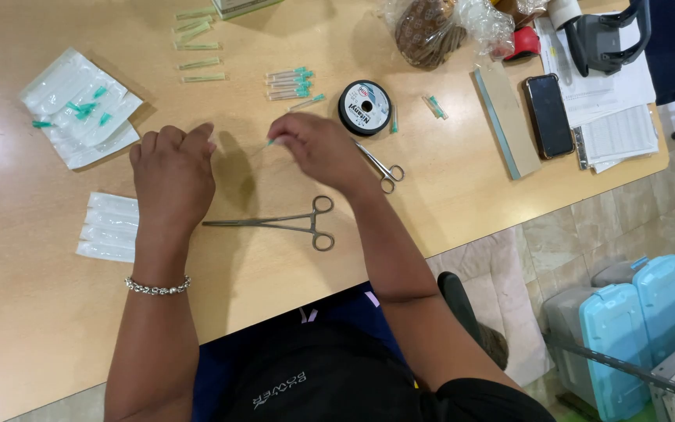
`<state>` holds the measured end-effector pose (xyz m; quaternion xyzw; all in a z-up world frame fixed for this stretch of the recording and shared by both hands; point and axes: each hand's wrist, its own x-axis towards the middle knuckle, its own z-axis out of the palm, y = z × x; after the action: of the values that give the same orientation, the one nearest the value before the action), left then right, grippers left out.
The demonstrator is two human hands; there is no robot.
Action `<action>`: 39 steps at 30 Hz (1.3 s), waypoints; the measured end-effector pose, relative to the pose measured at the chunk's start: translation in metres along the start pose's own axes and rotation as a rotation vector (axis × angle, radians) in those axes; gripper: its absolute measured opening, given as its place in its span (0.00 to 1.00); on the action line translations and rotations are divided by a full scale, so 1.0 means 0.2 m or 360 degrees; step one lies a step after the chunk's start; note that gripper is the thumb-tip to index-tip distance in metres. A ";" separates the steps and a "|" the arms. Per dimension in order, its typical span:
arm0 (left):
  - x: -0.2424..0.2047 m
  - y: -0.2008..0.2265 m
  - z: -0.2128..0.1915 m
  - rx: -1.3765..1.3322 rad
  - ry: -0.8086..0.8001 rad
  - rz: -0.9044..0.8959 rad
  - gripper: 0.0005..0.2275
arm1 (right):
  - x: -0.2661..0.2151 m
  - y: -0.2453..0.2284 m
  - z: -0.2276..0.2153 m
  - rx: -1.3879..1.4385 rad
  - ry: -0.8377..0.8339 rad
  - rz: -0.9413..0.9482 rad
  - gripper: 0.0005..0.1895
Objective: The person is assembling medical supplies on a table. They use a pair of scissors to cut a piece of thread from a spool and then insert the thread into a small plastic tube. They also use a pair of forceps to manipulate the thread and tube.
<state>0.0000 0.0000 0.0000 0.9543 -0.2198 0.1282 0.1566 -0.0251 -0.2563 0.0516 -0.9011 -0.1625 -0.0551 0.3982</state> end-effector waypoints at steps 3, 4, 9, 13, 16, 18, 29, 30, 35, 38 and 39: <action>0.00 0.01 -0.02 -0.0066 -0.0177 -0.0025 0.14 | -0.01 0.02 0.11 -0.0293 -0.0140 -0.0085 0.05; 0.00 0.01 -0.02 -0.0066 -0.0174 -0.0021 0.14 | -0.01 0.01 0.10 -0.0295 -0.0137 -0.0086 0.05; -0.01 0.00 0.01 -0.0065 -0.0176 -0.0005 0.14 | 0.00 0.21 0.02 -0.0272 0.0133 -0.0173 0.08; -0.02 -0.05 0.08 -0.0121 0.0095 0.0043 0.14 | -0.07 0.25 -0.29 -0.0905 0.0291 0.0182 0.32; -0.02 -0.04 0.06 -0.0165 0.0054 0.0041 0.14 | -0.12 0.29 -0.39 -0.1011 -0.0080 0.0832 0.51; -0.02 -0.03 0.06 -0.0203 0.0145 0.0129 0.15 | -0.14 0.33 -0.42 -0.0872 -0.0023 0.0707 0.46; -0.05 0.37 -0.10 -0.0986 0.0117 0.0462 0.25 | -0.24 -0.12 -0.12 0.0411 0.0363 0.0232 0.46; -0.06 0.40 -0.09 -0.1044 0.0005 0.0411 0.20 | -0.25 -0.17 -0.09 0.0454 0.0260 0.0247 0.45; -0.09 0.49 -0.11 -0.1227 -0.0361 0.0038 0.16 | -0.43 -0.11 -0.22 0.0388 0.0206 0.0326 0.50; -0.08 0.51 -0.15 -0.1570 -0.0375 -0.0217 0.17 | -0.60 0.12 -0.43 0.0069 0.0396 0.0276 0.44; -0.08 0.51 -0.15 -0.1764 -0.0378 -0.0321 0.15 | -0.65 0.22 -0.52 -0.0191 0.0556 0.0235 0.38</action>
<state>-0.0651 -0.0706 0.0470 0.7537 -0.1783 -0.1298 0.6191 -0.1304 -0.3922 0.0613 -0.9095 -0.0209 -0.1908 0.3687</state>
